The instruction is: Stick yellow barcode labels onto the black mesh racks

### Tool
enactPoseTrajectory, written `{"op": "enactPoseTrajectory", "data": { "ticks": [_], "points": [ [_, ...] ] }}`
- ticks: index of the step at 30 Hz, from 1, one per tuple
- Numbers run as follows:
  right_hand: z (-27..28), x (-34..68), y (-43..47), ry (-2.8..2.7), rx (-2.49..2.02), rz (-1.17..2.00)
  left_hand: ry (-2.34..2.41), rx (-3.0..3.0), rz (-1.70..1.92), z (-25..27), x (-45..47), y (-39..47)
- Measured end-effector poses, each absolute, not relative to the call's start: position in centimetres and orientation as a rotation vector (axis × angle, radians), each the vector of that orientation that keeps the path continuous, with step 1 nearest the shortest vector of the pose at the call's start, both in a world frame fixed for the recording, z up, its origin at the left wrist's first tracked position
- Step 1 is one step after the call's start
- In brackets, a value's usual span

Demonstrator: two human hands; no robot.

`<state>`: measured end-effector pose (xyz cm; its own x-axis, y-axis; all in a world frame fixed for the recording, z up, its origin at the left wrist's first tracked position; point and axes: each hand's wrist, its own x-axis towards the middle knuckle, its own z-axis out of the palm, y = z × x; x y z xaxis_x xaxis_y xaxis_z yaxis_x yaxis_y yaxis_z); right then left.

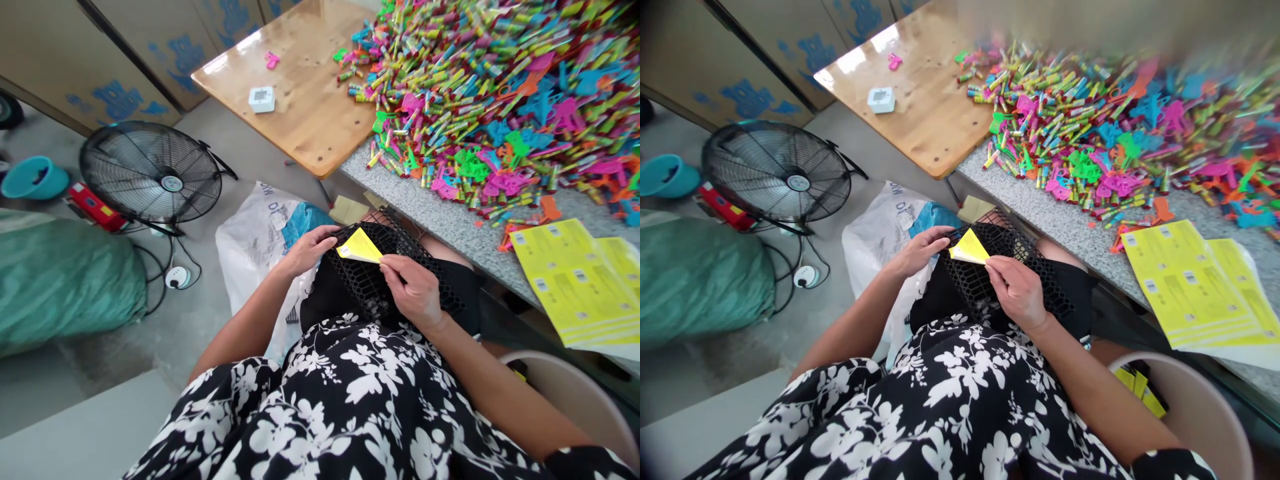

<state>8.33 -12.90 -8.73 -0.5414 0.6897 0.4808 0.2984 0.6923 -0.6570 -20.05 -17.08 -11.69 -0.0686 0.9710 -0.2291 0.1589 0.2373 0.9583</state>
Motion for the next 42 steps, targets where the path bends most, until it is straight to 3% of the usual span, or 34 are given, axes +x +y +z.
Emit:
{"op": "enactPoseTrajectory", "data": {
  "ticks": [42],
  "points": [
    [-8.2,8.0,-13.1,-2.379,-0.752,0.736,1.493,1.086,1.023,-11.3,-19.4,-16.6]
  ]
}}
